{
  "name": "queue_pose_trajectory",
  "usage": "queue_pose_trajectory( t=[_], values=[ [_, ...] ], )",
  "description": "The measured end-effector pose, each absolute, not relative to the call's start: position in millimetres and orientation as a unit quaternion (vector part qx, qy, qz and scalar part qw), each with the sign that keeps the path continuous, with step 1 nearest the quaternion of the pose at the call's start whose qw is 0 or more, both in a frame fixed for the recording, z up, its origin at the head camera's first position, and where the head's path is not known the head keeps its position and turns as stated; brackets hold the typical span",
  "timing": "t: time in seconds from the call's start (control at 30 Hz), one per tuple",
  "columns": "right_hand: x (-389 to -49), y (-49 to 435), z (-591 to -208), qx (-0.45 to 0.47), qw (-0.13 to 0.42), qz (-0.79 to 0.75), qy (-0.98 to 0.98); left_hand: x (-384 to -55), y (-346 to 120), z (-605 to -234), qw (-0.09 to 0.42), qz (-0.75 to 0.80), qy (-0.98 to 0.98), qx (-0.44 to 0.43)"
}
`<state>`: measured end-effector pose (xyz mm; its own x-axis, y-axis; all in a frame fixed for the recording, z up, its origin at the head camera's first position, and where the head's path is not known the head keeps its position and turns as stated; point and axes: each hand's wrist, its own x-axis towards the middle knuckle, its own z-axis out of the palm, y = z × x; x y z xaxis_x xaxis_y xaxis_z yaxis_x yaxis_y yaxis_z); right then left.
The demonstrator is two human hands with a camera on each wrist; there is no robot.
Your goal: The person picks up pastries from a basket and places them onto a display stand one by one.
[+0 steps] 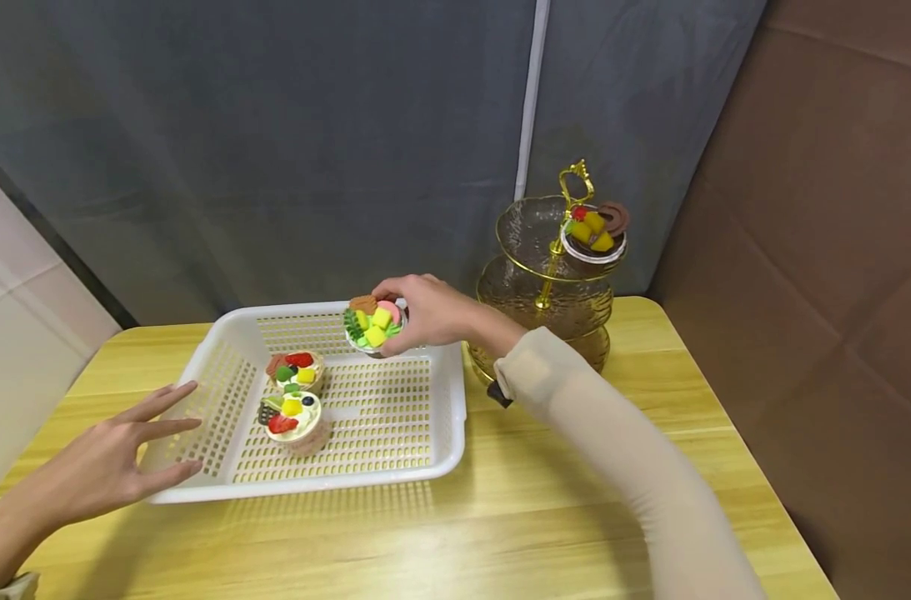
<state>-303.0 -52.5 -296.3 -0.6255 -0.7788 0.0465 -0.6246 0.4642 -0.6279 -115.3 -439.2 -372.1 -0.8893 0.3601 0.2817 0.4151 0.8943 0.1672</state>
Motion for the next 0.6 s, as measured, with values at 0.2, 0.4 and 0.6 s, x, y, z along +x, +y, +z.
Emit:
queue_pose_trajectory(
  t=[0.2,0.4,0.6],
  values=[
    [-299,-38,-281,-0.406,0.106,-0.306,0.855,-116,-440,-373,0.122,-0.116,-0.965,-0.201],
    [-293,-21,-264,-0.403,0.075,-0.304,0.86,-116,-440,-373,0.127,-0.116,-0.963,-0.206],
    [-286,-2,-248,-0.383,0.057,-0.315,0.866,-117,-440,-373,0.13,-0.114,-0.963,-0.205]
  ],
)
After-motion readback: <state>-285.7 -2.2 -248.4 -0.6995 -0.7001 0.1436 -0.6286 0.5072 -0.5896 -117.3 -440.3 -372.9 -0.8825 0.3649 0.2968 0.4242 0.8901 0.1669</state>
